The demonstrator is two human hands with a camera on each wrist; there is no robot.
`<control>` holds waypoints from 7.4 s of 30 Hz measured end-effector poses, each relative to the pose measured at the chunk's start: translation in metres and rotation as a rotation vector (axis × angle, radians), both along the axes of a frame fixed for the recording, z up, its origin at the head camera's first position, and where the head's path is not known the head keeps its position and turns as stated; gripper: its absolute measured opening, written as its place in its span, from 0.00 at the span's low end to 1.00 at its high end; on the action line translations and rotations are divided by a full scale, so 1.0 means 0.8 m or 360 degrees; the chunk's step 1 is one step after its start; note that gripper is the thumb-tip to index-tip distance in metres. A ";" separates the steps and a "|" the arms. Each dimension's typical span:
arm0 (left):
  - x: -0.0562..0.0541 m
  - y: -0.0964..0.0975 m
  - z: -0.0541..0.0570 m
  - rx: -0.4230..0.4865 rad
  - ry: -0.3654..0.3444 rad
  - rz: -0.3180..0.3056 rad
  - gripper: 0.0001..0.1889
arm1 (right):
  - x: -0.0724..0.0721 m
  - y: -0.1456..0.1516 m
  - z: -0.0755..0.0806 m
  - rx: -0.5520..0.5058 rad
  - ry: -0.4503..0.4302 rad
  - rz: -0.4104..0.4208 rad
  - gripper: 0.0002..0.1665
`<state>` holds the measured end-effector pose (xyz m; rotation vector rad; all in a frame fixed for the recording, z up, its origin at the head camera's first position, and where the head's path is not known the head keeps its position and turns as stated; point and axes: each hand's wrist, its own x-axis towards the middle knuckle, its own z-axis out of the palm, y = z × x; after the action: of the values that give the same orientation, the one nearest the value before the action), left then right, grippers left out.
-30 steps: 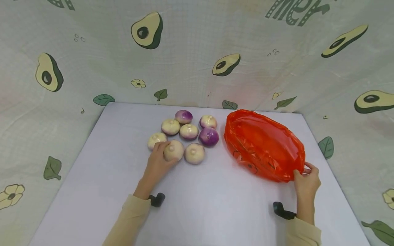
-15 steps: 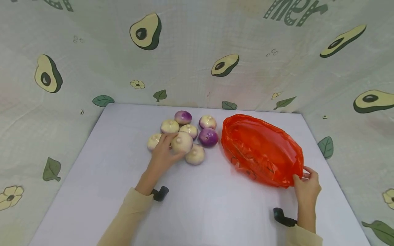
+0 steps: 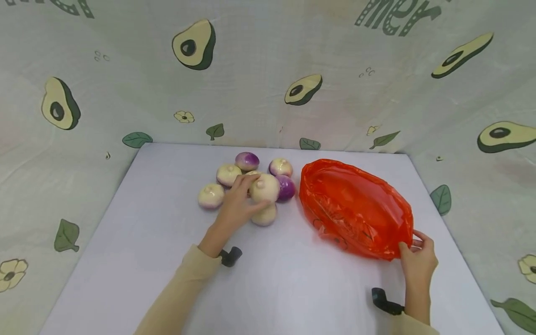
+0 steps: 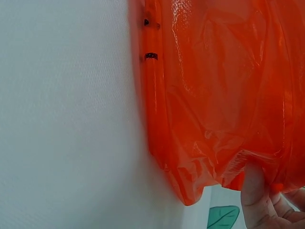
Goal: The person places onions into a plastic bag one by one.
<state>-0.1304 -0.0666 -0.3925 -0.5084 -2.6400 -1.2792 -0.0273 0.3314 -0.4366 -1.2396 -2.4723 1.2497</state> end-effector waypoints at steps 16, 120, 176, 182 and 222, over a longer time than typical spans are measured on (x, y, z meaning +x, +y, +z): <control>-0.023 0.074 0.014 -0.0011 -0.0159 -0.0203 0.34 | 0.006 -0.012 -0.003 -0.0007 0.0035 -0.0060 0.34; -0.048 0.184 -0.008 -0.0789 -0.0331 -0.0550 0.28 | -0.001 -0.033 -0.007 -0.0313 0.0321 -0.0461 0.27; 0.004 -0.018 -0.092 0.0190 -0.0140 -0.0168 0.30 | -0.009 -0.038 -0.017 -0.0276 0.0363 -0.0466 0.24; 0.010 -0.013 -0.085 0.0386 -0.0371 -0.0129 0.31 | -0.008 -0.038 -0.016 -0.0274 0.0334 -0.0437 0.26; 0.004 0.003 -0.102 0.0369 -0.0589 0.0162 0.32 | -0.010 -0.033 -0.018 -0.0287 0.0283 -0.0433 0.26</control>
<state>-0.1275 -0.0639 -0.4740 -0.1080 -2.6969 -1.7624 -0.0355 0.3046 -0.4511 -1.3823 -2.0263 1.4588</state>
